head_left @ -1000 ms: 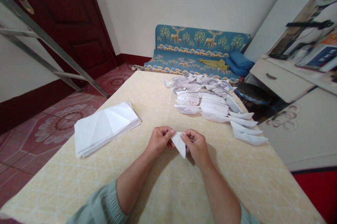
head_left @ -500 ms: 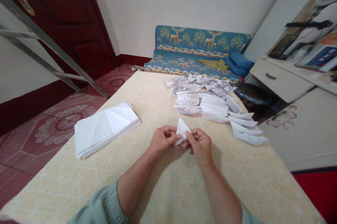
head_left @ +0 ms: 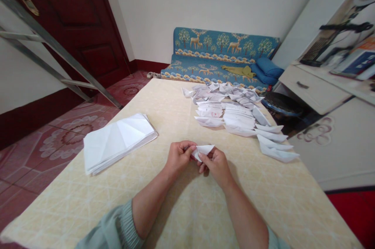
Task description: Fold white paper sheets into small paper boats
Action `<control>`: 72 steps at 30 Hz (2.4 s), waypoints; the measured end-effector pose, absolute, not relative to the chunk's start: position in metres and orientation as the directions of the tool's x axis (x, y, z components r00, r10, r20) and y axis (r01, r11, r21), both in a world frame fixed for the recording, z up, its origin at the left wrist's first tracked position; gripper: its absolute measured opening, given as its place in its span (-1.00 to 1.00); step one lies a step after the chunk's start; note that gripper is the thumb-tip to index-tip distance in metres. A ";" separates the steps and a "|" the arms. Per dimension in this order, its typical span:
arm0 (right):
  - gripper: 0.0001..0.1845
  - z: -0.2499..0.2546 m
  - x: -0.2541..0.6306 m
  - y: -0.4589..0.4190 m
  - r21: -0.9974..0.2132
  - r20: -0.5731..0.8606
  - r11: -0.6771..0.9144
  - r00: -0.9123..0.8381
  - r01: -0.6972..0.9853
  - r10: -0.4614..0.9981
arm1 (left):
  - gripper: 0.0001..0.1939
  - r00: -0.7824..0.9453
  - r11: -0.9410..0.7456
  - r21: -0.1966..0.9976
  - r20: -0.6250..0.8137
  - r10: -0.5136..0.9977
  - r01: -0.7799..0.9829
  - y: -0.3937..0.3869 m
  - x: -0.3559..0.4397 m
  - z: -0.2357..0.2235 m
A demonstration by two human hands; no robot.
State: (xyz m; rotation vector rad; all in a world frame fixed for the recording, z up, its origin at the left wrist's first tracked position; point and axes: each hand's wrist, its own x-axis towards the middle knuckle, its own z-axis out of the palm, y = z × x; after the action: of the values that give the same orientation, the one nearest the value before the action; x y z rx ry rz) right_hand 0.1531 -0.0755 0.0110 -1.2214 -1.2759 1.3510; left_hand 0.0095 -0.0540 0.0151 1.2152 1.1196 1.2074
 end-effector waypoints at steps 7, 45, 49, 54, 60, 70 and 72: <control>-0.74 0.011 0.150 -0.075 -0.998 -0.018 -0.012 -0.086 0.066 0.996 | -0.78 0.103 -0.134 0.990 0.131 0.986 0.029 -0.058 0.010 0.019; -0.67 0.010 0.162 -0.070 -0.997 -0.035 -0.018 0.231 -0.077 0.972 | -0.50 0.439 0.000 0.975 0.099 0.893 -0.221 -0.064 0.020 0.017; -0.67 0.010 0.160 -0.071 -1.000 -0.023 -0.019 0.214 -0.020 0.977 | -0.48 0.390 0.030 0.977 0.057 0.919 -0.213 -0.063 0.019 0.015; -0.68 0.008 0.158 -0.071 -0.993 0.047 0.033 0.120 0.117 0.992 | -0.67 0.203 0.044 0.992 -0.019 0.979 -0.117 -0.060 0.017 0.013; -0.76 0.008 0.161 -0.068 -0.952 0.194 0.151 0.143 0.267 0.971 | -0.77 0.135 0.004 1.000 -0.006 0.991 0.015 -0.062 0.017 0.013; -0.89 0.019 0.163 -0.071 -0.954 0.189 0.174 0.038 0.243 0.981 | -0.89 0.089 -0.156 0.976 0.144 0.986 0.151 -0.060 0.010 0.019; -0.87 0.020 0.164 -0.071 -0.957 0.190 0.181 0.017 0.227 0.982 | -0.88 0.067 -0.076 0.995 0.072 0.995 0.071 -0.058 0.009 0.018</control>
State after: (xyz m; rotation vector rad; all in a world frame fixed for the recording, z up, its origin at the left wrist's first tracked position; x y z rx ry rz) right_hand 0.1641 -0.0707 0.0198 -1.2459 -1.4261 0.9248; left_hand 0.0094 -0.0576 0.0177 1.3474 1.1787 1.1799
